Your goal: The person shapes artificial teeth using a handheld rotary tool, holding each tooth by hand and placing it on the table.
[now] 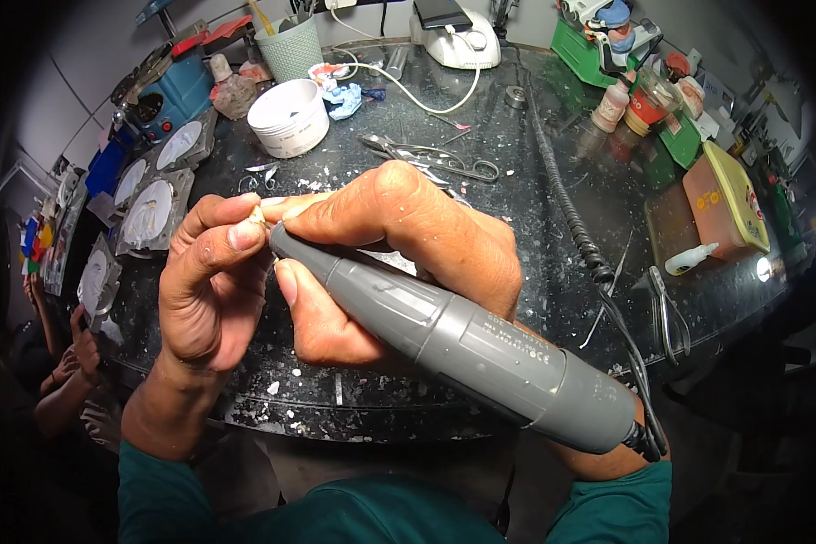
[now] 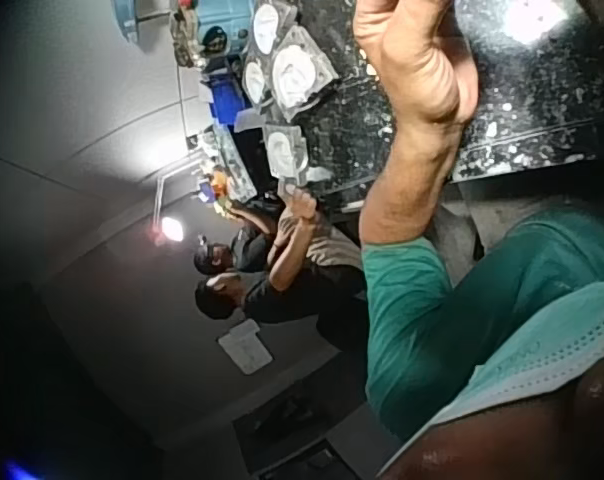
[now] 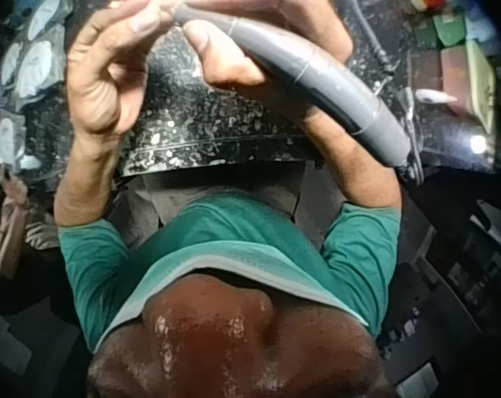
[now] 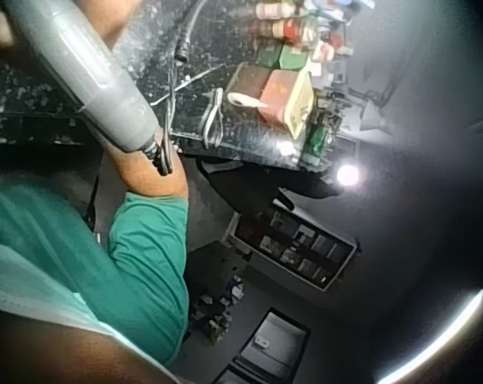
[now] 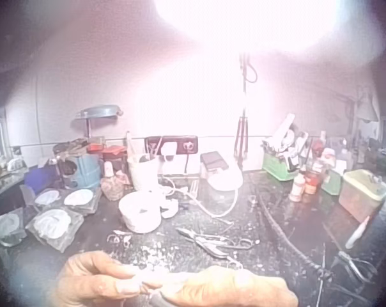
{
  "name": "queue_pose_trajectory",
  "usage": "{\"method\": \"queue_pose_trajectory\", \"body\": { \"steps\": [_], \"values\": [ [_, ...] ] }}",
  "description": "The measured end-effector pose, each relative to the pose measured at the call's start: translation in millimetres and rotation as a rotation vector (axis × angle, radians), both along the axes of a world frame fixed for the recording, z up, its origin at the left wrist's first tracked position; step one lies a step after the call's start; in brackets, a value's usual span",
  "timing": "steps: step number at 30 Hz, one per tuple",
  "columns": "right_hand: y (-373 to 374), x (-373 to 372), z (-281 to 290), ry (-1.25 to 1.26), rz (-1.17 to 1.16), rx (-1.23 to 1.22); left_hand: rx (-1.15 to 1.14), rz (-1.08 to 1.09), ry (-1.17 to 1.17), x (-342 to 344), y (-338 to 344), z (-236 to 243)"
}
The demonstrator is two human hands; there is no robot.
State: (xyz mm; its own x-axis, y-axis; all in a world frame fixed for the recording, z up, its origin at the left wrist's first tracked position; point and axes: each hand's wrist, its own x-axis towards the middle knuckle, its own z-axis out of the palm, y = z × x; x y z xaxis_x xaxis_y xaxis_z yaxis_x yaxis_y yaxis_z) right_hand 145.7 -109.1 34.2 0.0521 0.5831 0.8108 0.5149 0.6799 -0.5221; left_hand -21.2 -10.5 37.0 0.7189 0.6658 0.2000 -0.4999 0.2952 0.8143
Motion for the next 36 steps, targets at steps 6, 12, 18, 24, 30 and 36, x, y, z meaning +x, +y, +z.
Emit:
{"method": "queue_pose_trajectory", "body": {
  "steps": [6,12,18,24,30,36],
  "values": [
    [1.7,-0.8,-2.1,-0.009,-0.010,0.033,-0.010,0.000,-0.005,1.1,-1.9,-0.7],
    [-0.6,-3.9,-0.6,0.005,-0.015,-0.005,-0.032,0.018,-0.007,-0.5,-2.5,-1.7],
    [1.0,-2.2,-3.5,0.019,-0.012,0.011,-0.005,-0.018,-0.010,0.6,1.1,-2.8],
    [1.6,-2.6,-0.1,0.012,-0.015,0.032,0.005,-0.021,-0.006,0.3,1.3,0.1],
    [-0.2,-3.7,-0.7,0.047,-0.005,-0.031,-0.038,-0.002,-0.040,-0.6,1.3,-2.5],
    [5.8,-5.1,-6.2,-0.010,0.007,0.063,-0.090,-0.050,-0.082,0.7,0.2,-3.5]
  ]
}}
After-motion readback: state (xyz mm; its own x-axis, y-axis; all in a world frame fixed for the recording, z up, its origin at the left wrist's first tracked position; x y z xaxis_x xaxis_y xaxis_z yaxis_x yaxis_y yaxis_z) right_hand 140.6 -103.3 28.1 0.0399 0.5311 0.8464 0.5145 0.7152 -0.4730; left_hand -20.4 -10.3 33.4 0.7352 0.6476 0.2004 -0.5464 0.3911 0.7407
